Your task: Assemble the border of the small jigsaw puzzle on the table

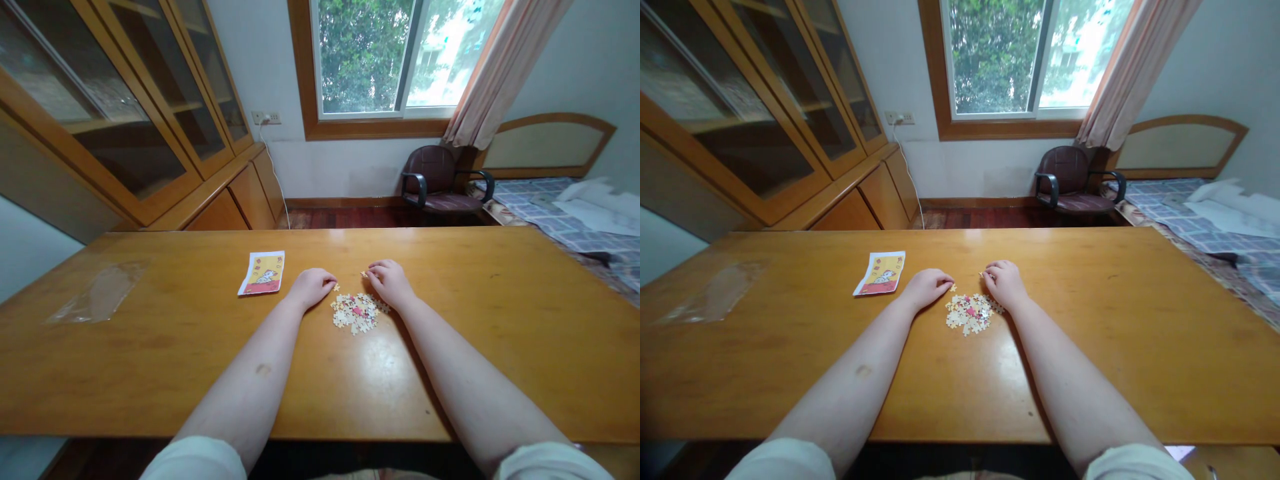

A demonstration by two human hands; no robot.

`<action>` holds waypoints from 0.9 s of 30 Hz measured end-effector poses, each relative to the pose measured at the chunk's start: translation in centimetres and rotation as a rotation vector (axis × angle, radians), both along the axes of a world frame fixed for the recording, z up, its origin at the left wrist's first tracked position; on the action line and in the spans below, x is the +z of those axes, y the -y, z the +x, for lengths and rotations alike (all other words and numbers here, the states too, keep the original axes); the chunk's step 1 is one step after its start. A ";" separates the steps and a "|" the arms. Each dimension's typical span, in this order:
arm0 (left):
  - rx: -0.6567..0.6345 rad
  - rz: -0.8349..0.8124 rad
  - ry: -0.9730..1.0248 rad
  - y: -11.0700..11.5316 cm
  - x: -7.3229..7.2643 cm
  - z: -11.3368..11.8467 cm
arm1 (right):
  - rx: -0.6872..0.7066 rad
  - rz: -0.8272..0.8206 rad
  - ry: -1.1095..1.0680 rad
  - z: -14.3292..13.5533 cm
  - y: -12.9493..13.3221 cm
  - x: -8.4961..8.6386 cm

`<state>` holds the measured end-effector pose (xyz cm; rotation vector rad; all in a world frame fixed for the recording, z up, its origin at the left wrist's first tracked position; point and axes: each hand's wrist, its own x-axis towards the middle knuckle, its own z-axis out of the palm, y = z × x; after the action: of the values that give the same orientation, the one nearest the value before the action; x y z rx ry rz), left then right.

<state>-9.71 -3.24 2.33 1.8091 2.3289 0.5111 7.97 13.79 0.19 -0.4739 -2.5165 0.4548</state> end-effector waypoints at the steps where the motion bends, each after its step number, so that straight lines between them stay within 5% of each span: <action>1: 0.012 0.018 0.003 0.0 -0.1 0.0 | 0.032 -0.001 0.026 0.0 0.3 0.2; 6: 0.181 0.204 0.052 0.2 -0.3 -0.1 | 0.251 0.026 0.249 0.0 2.4 1.3; 9: 0.229 0.253 0.088 0.4 -0.3 -0.2 | 0.268 0.046 0.380 -0.1 3.7 1.7; 18: -0.148 0.121 0.035 0.4 0.5 0.4 | 0.236 0.027 0.498 -0.4 4.1 1.8; 27: -0.174 0.014 0.047 1.0 0.8 0.1 | 0.006 -0.045 0.412 0.7 0.6 1.3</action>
<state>-9.62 -4.29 3.15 1.9605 2.1177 0.5400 8.65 13.16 1.54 -0.6322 -2.9065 0.4535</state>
